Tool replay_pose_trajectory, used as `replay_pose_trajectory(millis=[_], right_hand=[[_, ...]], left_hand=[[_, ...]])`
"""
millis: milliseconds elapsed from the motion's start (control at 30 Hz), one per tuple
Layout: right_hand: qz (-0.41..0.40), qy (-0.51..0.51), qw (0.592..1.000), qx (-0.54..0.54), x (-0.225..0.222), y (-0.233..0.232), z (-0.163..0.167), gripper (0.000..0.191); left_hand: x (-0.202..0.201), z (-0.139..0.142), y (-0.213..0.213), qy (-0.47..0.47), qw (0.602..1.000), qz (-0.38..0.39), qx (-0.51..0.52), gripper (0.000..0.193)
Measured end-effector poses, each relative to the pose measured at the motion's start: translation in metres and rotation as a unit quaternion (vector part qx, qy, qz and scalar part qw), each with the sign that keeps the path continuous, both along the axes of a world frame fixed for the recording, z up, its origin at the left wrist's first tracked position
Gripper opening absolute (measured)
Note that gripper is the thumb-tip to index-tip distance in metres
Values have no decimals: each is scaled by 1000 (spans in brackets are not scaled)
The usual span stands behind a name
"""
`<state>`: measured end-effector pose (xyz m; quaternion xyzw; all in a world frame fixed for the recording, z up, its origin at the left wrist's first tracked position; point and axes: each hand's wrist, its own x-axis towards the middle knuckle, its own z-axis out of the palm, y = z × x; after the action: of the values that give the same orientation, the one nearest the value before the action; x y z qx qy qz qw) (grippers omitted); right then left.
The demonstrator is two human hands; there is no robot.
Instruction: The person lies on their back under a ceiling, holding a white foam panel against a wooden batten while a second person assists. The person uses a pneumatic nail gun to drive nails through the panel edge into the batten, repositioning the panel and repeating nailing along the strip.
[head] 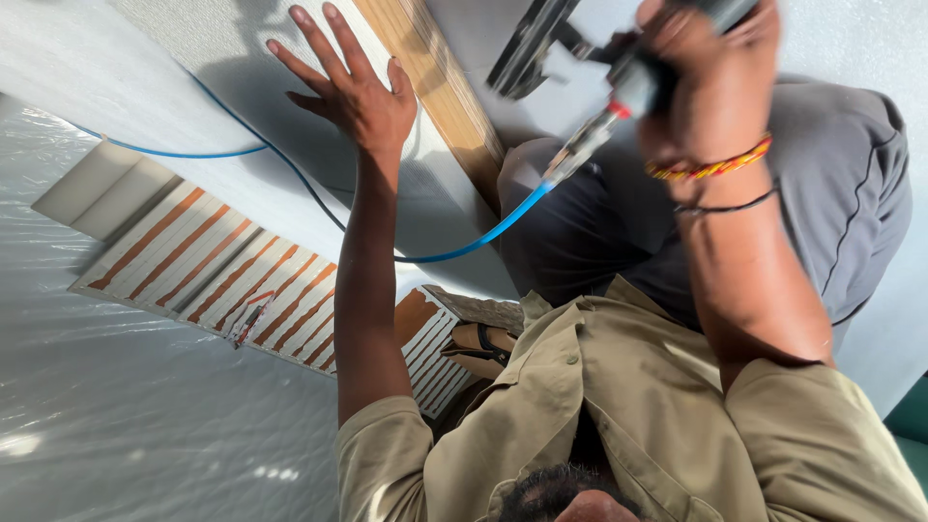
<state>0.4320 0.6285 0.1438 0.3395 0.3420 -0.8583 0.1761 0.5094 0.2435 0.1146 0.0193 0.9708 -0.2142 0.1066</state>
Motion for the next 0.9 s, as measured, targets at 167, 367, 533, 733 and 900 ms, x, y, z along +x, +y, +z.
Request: replay_pose_trajectory(millis=[167, 367, 533, 733, 900], right_hand=[[-22, -193, 970, -147, 38, -85, 11, 22], [25, -345, 901, -263, 26, -141, 21, 23], [27, -408, 868, -282, 17, -172, 20, 26], [52, -465, 841, -271, 9, -189, 9, 25], [51, -455, 843, -282, -14, -195, 13, 25]], left_hand=[[-4, 8, 7, -18, 1000, 8, 13, 88], [-9, -7, 1, 12, 1000, 4, -6, 77], [-12, -1, 12, 14, 996, 49, 72, 85], [-20, 24, 22, -114, 989, 74, 53, 86], [-29, 18, 23, -86, 994, 52, 51, 81]])
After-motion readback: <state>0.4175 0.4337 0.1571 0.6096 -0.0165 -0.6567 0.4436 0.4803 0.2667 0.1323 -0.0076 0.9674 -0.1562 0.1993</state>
